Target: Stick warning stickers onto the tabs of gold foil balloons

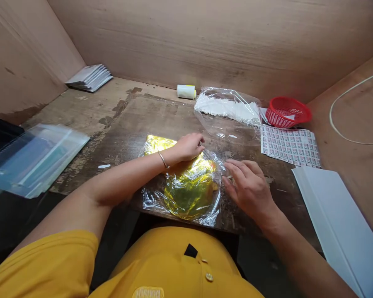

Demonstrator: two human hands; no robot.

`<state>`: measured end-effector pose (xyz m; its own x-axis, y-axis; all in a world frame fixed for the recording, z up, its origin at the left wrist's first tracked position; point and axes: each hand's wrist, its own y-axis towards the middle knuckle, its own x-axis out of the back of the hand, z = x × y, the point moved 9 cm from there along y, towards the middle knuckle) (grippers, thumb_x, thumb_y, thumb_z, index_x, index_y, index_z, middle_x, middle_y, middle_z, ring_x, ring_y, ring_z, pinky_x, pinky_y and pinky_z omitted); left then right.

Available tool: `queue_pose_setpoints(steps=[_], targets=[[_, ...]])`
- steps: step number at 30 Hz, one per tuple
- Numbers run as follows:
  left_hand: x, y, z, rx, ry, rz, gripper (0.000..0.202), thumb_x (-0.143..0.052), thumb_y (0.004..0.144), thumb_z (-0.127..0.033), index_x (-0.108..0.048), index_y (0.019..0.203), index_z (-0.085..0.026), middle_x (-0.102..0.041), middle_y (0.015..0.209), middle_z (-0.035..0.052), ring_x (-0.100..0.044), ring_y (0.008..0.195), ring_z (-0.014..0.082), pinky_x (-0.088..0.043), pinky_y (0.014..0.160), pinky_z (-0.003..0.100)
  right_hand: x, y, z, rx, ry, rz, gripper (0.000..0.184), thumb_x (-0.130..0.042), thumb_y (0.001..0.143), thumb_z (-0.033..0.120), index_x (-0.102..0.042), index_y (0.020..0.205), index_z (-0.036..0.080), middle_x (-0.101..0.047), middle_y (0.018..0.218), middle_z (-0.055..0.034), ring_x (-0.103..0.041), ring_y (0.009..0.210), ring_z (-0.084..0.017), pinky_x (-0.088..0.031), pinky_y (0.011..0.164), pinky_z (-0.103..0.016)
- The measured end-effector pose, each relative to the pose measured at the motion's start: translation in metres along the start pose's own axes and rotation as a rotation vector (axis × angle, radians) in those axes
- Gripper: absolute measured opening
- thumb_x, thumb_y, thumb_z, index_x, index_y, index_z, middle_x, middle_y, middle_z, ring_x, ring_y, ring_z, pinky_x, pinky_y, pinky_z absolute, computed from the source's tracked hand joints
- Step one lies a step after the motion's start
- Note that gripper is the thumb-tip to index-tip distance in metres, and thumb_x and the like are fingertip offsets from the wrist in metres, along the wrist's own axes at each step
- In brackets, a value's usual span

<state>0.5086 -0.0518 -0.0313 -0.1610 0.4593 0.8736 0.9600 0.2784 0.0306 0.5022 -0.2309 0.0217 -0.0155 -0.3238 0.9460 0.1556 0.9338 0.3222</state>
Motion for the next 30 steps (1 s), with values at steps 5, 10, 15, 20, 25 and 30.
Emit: queue_pose_setpoints(steps=[5,10,15,20,25,30], targets=[[-0.006,-0.046,-0.023,-0.200,0.089,0.023,0.040,-0.044,0.092,-0.015,-0.052,0.130,-0.017,-0.058,0.133,0.0100,-0.053,0.121,0.0238,-0.032,0.107,0.043,-0.033,0.030,0.033,0.105,0.048,0.114,0.025,-0.049,0.088,0.012,-0.064,0.108,0.012,-0.067,0.113,-0.0164,-0.057,0.111,-0.029,-0.046,0.099,-0.047],[-0.035,-0.081,-0.022,-0.315,0.224,0.122,0.045,-0.032,0.100,-0.028,-0.040,0.142,-0.014,-0.040,0.151,0.0124,-0.034,0.141,0.0288,-0.023,0.112,0.051,-0.045,0.017,0.015,0.121,0.162,0.187,0.024,-0.044,0.092,0.013,-0.063,0.078,0.017,-0.069,0.086,-0.0109,-0.063,0.095,-0.024,-0.053,0.086,-0.038],[-0.040,-0.080,-0.018,-0.306,0.218,0.137,0.047,-0.028,0.101,-0.030,-0.037,0.145,-0.016,-0.036,0.154,0.0084,-0.031,0.143,0.0269,-0.018,0.115,0.052,-0.009,-0.031,-0.026,-0.048,0.363,0.174,0.021,-0.051,0.092,0.022,-0.062,0.109,0.023,-0.070,0.110,-0.0061,-0.061,0.114,-0.023,-0.051,0.096,-0.041],[-0.043,-0.077,-0.020,-0.309,0.223,0.134,0.048,-0.029,0.101,-0.031,-0.037,0.145,-0.015,-0.035,0.154,0.0088,-0.031,0.143,0.0278,-0.017,0.115,0.053,0.008,-0.018,0.021,0.039,0.159,0.053,0.048,-0.060,0.088,0.028,-0.051,0.133,0.016,-0.058,0.133,-0.0156,-0.048,0.129,-0.030,-0.041,0.108,-0.049],[-0.045,-0.077,-0.019,-0.326,0.232,0.129,0.049,-0.028,0.100,-0.030,-0.036,0.146,-0.015,-0.033,0.156,0.0089,-0.031,0.143,0.0278,-0.020,0.114,0.053,-0.036,-0.005,0.062,0.175,0.114,0.315,0.011,-0.055,0.087,0.015,-0.066,0.090,0.016,-0.069,0.099,-0.0130,-0.059,0.106,-0.028,-0.045,0.099,-0.049],[-0.043,-0.076,-0.013,-0.327,0.254,0.139,0.048,-0.028,0.101,-0.029,-0.036,0.146,-0.018,-0.033,0.156,0.0078,-0.030,0.143,0.0260,-0.021,0.113,0.048,-0.024,-0.047,0.003,-0.004,0.460,0.428,0.019,-0.046,0.093,0.019,-0.061,0.080,0.020,-0.069,0.089,-0.0068,-0.064,0.088,-0.020,-0.053,0.079,-0.033]])
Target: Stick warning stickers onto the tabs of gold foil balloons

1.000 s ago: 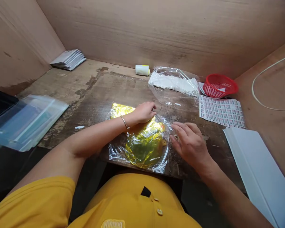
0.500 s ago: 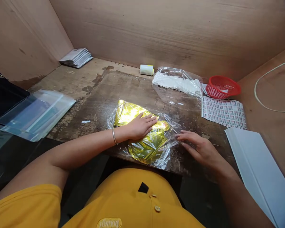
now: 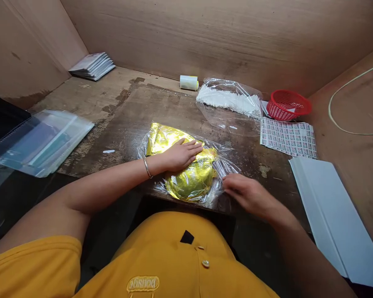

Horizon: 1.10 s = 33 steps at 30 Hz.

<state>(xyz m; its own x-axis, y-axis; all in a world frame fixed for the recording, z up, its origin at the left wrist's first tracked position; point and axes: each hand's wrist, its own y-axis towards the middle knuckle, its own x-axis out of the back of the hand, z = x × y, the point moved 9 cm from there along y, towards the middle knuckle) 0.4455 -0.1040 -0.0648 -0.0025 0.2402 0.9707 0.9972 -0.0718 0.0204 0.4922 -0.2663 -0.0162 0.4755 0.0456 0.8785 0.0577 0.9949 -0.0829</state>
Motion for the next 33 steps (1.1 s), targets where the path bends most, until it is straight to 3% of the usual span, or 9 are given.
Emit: queue_pose_setpoints(steps=[3,6,10,13,19,22,25,28,33], targets=[[0.002,0.003,0.001,-0.013,0.023,0.031,0.048,-0.029,0.101,-0.028,-0.035,0.146,-0.018,-0.033,0.155,0.0085,-0.031,0.143,0.0263,-0.024,0.112,0.048,0.030,-0.029,-0.022,-0.156,0.112,-0.147,0.021,-0.055,0.090,0.030,-0.062,0.107,0.022,-0.069,0.110,-0.0078,-0.065,0.104,-0.023,-0.053,0.090,-0.036],[0.008,0.004,-0.009,-0.020,0.052,0.050,0.047,-0.030,0.101,-0.028,-0.038,0.145,-0.016,-0.034,0.155,0.0109,-0.033,0.141,0.0269,-0.027,0.111,0.047,0.039,-0.027,0.006,-0.094,-0.059,-0.316,0.059,-0.063,0.084,0.030,-0.044,0.138,0.021,-0.054,0.139,-0.0127,-0.051,0.128,-0.028,-0.042,0.107,-0.047],[0.016,-0.010,-0.034,0.020,0.067,0.004,0.049,-0.031,0.100,-0.030,-0.036,0.146,-0.014,-0.032,0.155,0.0142,-0.029,0.143,0.0300,-0.018,0.115,0.052,-0.012,-0.005,0.046,0.088,-0.200,-0.064,0.025,-0.051,0.086,0.010,-0.066,0.103,0.021,-0.067,0.118,-0.0101,-0.058,0.115,-0.025,-0.047,0.100,-0.045],[0.004,-0.031,-0.050,0.005,0.036,0.055,0.057,-0.034,0.098,-0.042,-0.031,0.149,-0.015,-0.025,0.158,0.0132,-0.019,0.147,0.0312,-0.012,0.117,0.052,-0.021,-0.026,0.014,-0.038,-0.104,0.013,0.024,-0.045,0.089,0.014,-0.064,0.077,0.022,-0.070,0.085,-0.0061,-0.065,0.082,-0.019,-0.055,0.074,-0.033],[-0.009,-0.046,-0.045,0.010,0.000,0.070,0.059,-0.031,0.100,-0.045,-0.025,0.151,-0.018,-0.015,0.160,0.0114,-0.013,0.149,0.0283,-0.006,0.119,0.050,0.040,-0.097,-0.056,-0.383,0.182,-0.222,0.020,-0.060,0.083,0.036,-0.071,0.098,0.027,-0.074,0.094,-0.0065,-0.071,0.083,-0.025,-0.060,0.072,-0.038],[-0.007,-0.042,-0.047,0.014,-0.008,0.067,0.058,-0.030,0.100,-0.045,-0.025,0.151,-0.018,-0.016,0.160,0.0116,-0.013,0.149,0.0279,-0.008,0.120,0.049,0.044,-0.077,-0.055,-0.475,0.605,-0.455,0.028,-0.055,0.088,0.041,-0.064,0.110,0.025,-0.069,0.110,-0.0088,-0.068,0.099,-0.024,-0.058,0.085,-0.041],[-0.003,-0.040,-0.049,0.026,-0.023,0.051,0.059,-0.033,0.099,-0.045,-0.026,0.151,-0.017,-0.018,0.160,0.0134,-0.013,0.148,0.0296,-0.013,0.119,0.050,0.011,-0.030,-0.054,-0.593,0.878,-0.491,0.043,-0.066,0.079,0.032,-0.057,0.120,0.023,-0.063,0.121,-0.0103,-0.064,0.108,-0.024,-0.056,0.092,-0.041],[0.010,-0.045,-0.032,0.138,-0.044,-0.060,0.057,-0.038,0.097,-0.041,-0.031,0.149,-0.017,-0.021,0.159,0.0147,-0.015,0.148,0.0327,-0.019,0.118,0.052,-0.019,0.003,-0.065,-0.726,1.065,-0.480,0.043,-0.064,0.078,0.030,-0.054,0.119,0.021,-0.065,0.115,-0.0125,-0.068,0.100,-0.024,-0.059,0.085,-0.041],[0.045,-0.077,0.049,0.565,-0.042,-0.355,0.053,-0.044,0.093,-0.034,-0.041,0.142,-0.013,-0.035,0.151,0.0197,-0.032,0.141,0.0341,-0.029,0.115,0.050,-0.020,0.016,-0.074,-0.767,1.191,-0.503,0.018,-0.059,0.080,0.025,-0.054,0.097,0.019,-0.069,0.100,-0.0137,-0.071,0.091,-0.024,-0.059,0.084,-0.042]])
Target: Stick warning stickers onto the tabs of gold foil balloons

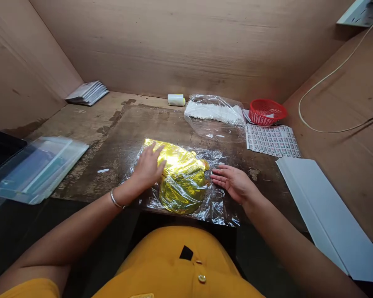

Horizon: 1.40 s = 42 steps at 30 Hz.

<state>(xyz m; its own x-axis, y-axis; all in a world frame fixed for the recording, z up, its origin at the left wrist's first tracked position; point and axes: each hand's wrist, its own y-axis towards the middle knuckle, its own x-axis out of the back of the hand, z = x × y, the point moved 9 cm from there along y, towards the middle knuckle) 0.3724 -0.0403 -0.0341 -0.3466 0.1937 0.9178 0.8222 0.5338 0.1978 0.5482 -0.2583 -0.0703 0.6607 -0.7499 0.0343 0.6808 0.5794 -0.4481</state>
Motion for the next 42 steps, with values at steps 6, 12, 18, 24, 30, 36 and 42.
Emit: queue_pose_setpoints(steps=[6,12,18,24,30,36,42], targets=[[0.010,0.016,0.081,0.353,-0.104,-0.003,0.072,-0.057,0.084,-0.042,-0.037,0.145,-0.010,-0.045,0.143,0.0197,-0.044,0.132,0.0335,-0.038,0.110,0.045,-0.015,0.006,0.001,-0.027,-0.003,0.041,0.017,-0.063,0.080,0.033,-0.058,0.078,0.018,-0.068,0.079,-0.0118,-0.066,0.064,-0.017,-0.060,0.061,-0.033],[0.004,0.018,0.086,0.394,-0.148,0.036,0.078,-0.062,0.078,-0.042,-0.036,0.145,-0.012,-0.052,0.136,0.0177,-0.052,0.124,0.0317,-0.042,0.106,0.042,-0.008,0.027,0.004,-0.010,-0.209,-0.002,0.020,-0.076,0.063,0.027,-0.059,0.063,0.017,-0.056,0.052,0.0012,-0.041,0.040,-0.007,-0.037,0.035,-0.020],[0.013,0.008,0.030,0.147,0.085,-0.009,0.057,-0.055,0.087,-0.032,-0.045,0.139,-0.015,-0.031,0.153,0.0191,-0.029,0.141,0.0388,-0.026,0.115,0.054,0.020,0.026,0.019,0.114,-0.232,-0.188,0.029,-0.076,0.060,0.018,-0.059,0.083,0.019,-0.062,0.079,-0.0007,-0.055,0.061,-0.010,-0.051,0.056,-0.024],[-0.032,-0.016,-0.072,-0.429,0.108,0.283,0.052,-0.045,0.095,-0.044,-0.042,0.143,-0.025,-0.033,0.155,0.0109,-0.027,0.144,0.0336,-0.020,0.115,0.057,0.013,0.035,0.018,0.070,-0.112,-0.172,0.032,-0.078,0.065,0.031,-0.053,0.081,0.019,-0.061,0.070,-0.0015,-0.059,0.057,-0.012,-0.054,0.053,-0.026],[-0.057,-0.022,-0.078,-0.451,0.121,0.352,0.059,-0.033,0.098,-0.049,-0.030,0.150,-0.020,-0.027,0.157,0.0130,-0.021,0.145,0.0367,-0.015,0.116,0.058,0.003,0.044,0.011,0.055,-0.163,-0.074,0.027,-0.081,0.057,0.023,-0.055,0.057,0.017,-0.047,0.042,0.0057,-0.034,0.034,-0.004,-0.026,0.030,-0.017],[-0.055,-0.023,-0.077,-0.457,0.115,0.357,0.060,-0.033,0.098,-0.050,-0.029,0.151,-0.021,-0.026,0.158,0.0130,-0.020,0.146,0.0362,-0.015,0.116,0.057,-0.019,0.027,0.042,0.202,-0.128,0.065,0.017,-0.067,0.073,0.033,-0.059,0.069,0.018,-0.069,0.076,-0.0044,-0.065,0.066,-0.014,-0.054,0.058,-0.024],[-0.055,-0.024,-0.078,-0.455,0.113,0.343,0.061,-0.033,0.098,-0.051,-0.028,0.151,-0.021,-0.026,0.158,0.0119,-0.019,0.146,0.0339,-0.015,0.117,0.053,-0.026,0.023,0.035,0.271,-0.333,0.049,0.016,-0.061,0.072,0.030,-0.058,0.084,0.019,-0.069,0.089,-0.0073,-0.064,0.061,-0.016,-0.056,0.060,-0.035]])
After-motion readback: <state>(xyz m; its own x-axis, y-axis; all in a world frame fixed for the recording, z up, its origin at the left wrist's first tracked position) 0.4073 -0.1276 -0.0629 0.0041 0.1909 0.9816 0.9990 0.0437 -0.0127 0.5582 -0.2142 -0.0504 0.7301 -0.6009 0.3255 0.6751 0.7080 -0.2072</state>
